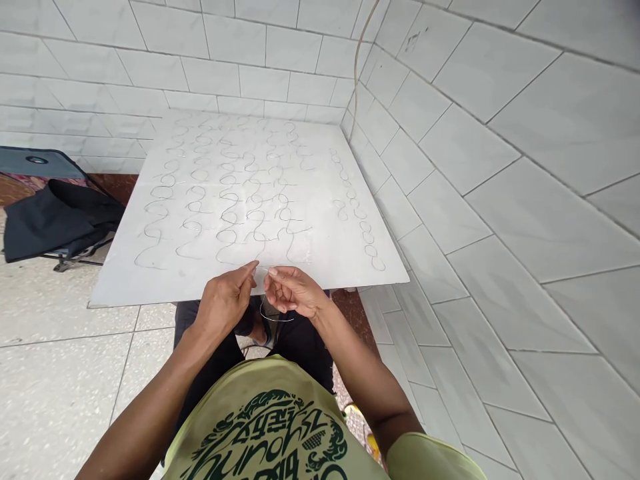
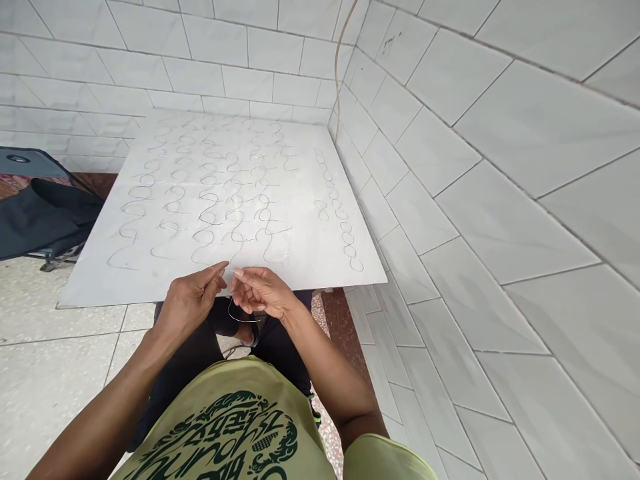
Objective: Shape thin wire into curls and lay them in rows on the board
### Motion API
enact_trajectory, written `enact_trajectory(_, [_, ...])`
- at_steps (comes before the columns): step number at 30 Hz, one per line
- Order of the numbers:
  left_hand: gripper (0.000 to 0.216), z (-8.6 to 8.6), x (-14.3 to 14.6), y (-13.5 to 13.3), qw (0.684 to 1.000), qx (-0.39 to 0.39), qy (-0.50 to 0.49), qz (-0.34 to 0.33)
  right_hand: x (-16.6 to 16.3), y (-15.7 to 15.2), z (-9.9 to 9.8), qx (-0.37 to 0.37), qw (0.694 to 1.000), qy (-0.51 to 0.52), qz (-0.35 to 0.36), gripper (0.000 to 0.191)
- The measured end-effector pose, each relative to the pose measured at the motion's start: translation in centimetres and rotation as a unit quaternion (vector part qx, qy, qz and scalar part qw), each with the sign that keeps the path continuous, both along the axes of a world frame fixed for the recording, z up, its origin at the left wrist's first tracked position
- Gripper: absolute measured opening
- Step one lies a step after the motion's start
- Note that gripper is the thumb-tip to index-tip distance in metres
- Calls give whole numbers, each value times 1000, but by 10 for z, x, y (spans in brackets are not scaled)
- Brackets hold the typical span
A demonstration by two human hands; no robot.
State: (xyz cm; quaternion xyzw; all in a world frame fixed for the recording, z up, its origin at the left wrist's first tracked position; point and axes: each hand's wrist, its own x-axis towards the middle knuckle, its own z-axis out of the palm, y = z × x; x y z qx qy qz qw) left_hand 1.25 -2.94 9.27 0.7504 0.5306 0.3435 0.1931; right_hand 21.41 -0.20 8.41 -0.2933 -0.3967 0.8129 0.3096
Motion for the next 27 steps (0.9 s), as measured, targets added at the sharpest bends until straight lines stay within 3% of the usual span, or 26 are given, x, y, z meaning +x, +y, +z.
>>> enact_trajectory(6, [43,-7,-3,1,999,21,46,-9,3,0,-1,-14,1000,-18,0,42])
enact_trajectory(11, [45,-4,-3,-1,997,-7,71,-3,4,3,-5,-28,999,-23,0,41])
enact_trajectory(16, [48,9,1,-4,993,-105,-57,17,7,6,-3,-25,1000,-14,-6,42])
enact_trajectory(18, [60,15,3,-5,976,-158,-145,35,8,7,0,-11,1000,1,-14,43])
enact_trajectory(21, [69,20,5,-8,927,-263,-267,28,10,8,4,12,999,10,-34,43])
enact_trajectory(24, [66,19,9,-11,885,-344,-314,-5,11,10,6,38,998,9,-44,40])
enact_trajectory(27, [54,15,13,-13,861,-364,-354,-14,13,11,7,71,996,-17,-59,37])
